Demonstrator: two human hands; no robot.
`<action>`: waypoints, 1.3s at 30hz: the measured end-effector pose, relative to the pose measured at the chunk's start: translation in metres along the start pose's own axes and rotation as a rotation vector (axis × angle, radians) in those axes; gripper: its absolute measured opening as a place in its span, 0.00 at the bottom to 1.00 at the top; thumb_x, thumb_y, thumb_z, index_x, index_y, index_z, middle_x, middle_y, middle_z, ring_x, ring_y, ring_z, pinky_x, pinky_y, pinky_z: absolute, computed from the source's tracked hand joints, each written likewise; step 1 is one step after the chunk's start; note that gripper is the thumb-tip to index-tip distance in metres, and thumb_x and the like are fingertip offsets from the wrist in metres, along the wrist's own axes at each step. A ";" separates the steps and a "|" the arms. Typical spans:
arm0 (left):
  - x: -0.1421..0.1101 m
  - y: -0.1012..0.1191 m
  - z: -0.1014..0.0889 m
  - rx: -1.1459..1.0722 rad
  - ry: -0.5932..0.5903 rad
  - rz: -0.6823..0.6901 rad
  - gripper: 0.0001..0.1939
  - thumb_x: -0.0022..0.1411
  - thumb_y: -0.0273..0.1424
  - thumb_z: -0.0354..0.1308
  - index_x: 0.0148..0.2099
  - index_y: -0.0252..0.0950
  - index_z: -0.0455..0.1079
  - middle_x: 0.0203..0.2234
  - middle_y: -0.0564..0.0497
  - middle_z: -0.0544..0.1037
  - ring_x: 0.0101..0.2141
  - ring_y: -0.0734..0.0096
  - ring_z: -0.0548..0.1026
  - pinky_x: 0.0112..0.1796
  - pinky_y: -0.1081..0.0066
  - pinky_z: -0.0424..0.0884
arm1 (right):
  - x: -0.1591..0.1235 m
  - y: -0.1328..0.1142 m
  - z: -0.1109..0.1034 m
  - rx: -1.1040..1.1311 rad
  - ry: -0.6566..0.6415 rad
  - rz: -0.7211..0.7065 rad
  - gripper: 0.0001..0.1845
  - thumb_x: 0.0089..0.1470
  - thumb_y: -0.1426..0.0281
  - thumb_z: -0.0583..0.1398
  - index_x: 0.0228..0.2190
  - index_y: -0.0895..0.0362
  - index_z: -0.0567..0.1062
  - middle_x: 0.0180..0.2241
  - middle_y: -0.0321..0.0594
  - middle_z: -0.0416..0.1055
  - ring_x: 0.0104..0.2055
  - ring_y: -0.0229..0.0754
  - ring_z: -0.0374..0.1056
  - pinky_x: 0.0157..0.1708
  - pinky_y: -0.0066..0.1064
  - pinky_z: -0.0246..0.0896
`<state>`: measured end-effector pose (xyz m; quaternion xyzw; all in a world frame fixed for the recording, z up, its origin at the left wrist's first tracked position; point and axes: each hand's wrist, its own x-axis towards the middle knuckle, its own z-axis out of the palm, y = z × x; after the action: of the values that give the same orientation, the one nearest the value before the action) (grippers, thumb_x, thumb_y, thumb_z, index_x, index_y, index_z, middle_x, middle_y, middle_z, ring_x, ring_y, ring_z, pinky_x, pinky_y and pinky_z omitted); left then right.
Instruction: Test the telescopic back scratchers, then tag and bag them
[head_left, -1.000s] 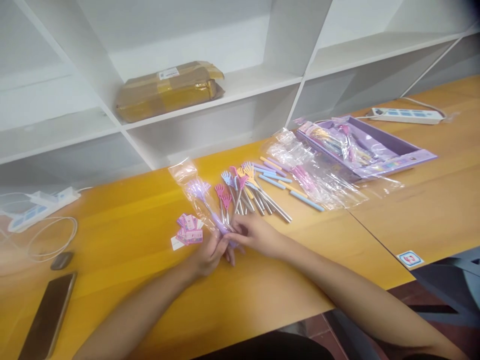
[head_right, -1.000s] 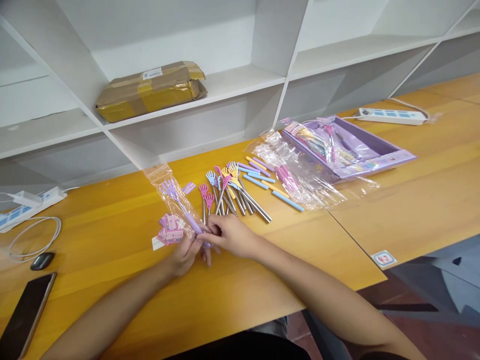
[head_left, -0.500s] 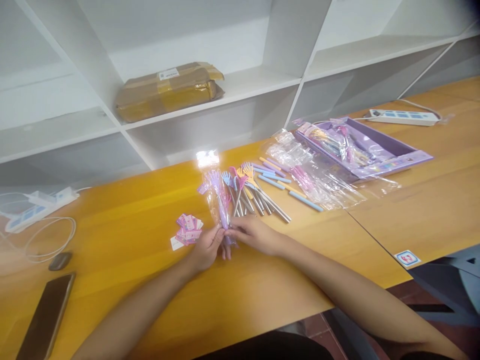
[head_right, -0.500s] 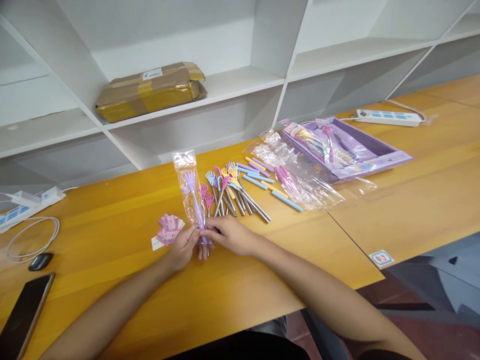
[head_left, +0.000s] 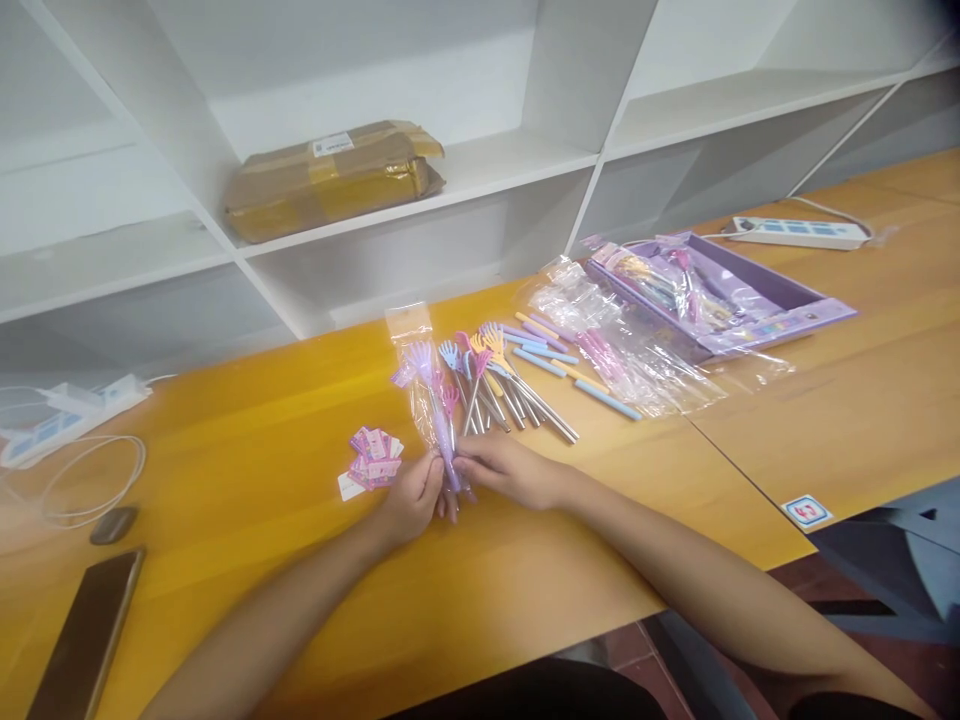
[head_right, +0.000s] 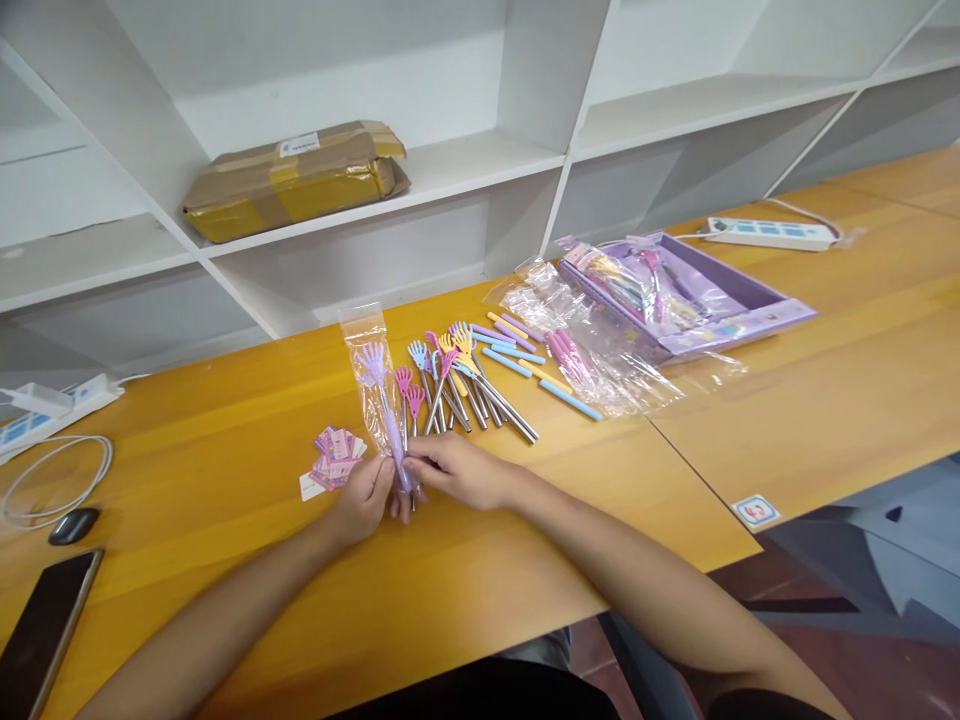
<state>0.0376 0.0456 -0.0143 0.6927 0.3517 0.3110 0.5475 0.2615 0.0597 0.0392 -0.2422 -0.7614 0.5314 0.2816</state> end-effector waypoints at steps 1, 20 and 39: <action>0.000 0.001 0.000 0.009 0.000 -0.002 0.26 0.82 0.49 0.39 0.43 0.36 0.68 0.23 0.50 0.83 0.18 0.74 0.75 0.22 0.74 0.70 | 0.000 0.000 0.000 0.010 -0.001 -0.004 0.24 0.77 0.54 0.50 0.39 0.57 0.74 0.33 0.40 0.79 0.32 0.39 0.73 0.38 0.31 0.68; -0.003 0.001 -0.004 0.172 -0.018 -0.023 0.24 0.83 0.45 0.39 0.44 0.39 0.69 0.21 0.54 0.81 0.20 0.73 0.77 0.26 0.73 0.71 | 0.000 0.006 0.006 -0.080 0.065 0.006 0.12 0.71 0.69 0.57 0.34 0.57 0.75 0.30 0.37 0.80 0.31 0.38 0.73 0.36 0.28 0.66; -0.009 0.024 -0.005 0.143 -0.250 0.025 0.23 0.79 0.46 0.46 0.38 0.38 0.73 0.28 0.51 0.82 0.27 0.69 0.79 0.32 0.72 0.72 | 0.002 0.013 0.008 0.126 0.387 0.148 0.35 0.65 0.36 0.56 0.28 0.55 0.68 0.25 0.32 0.63 0.28 0.36 0.59 0.30 0.29 0.58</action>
<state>0.0315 0.0371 0.0095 0.7675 0.2935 0.2033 0.5325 0.2551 0.0597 0.0253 -0.3767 -0.6385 0.5408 0.3974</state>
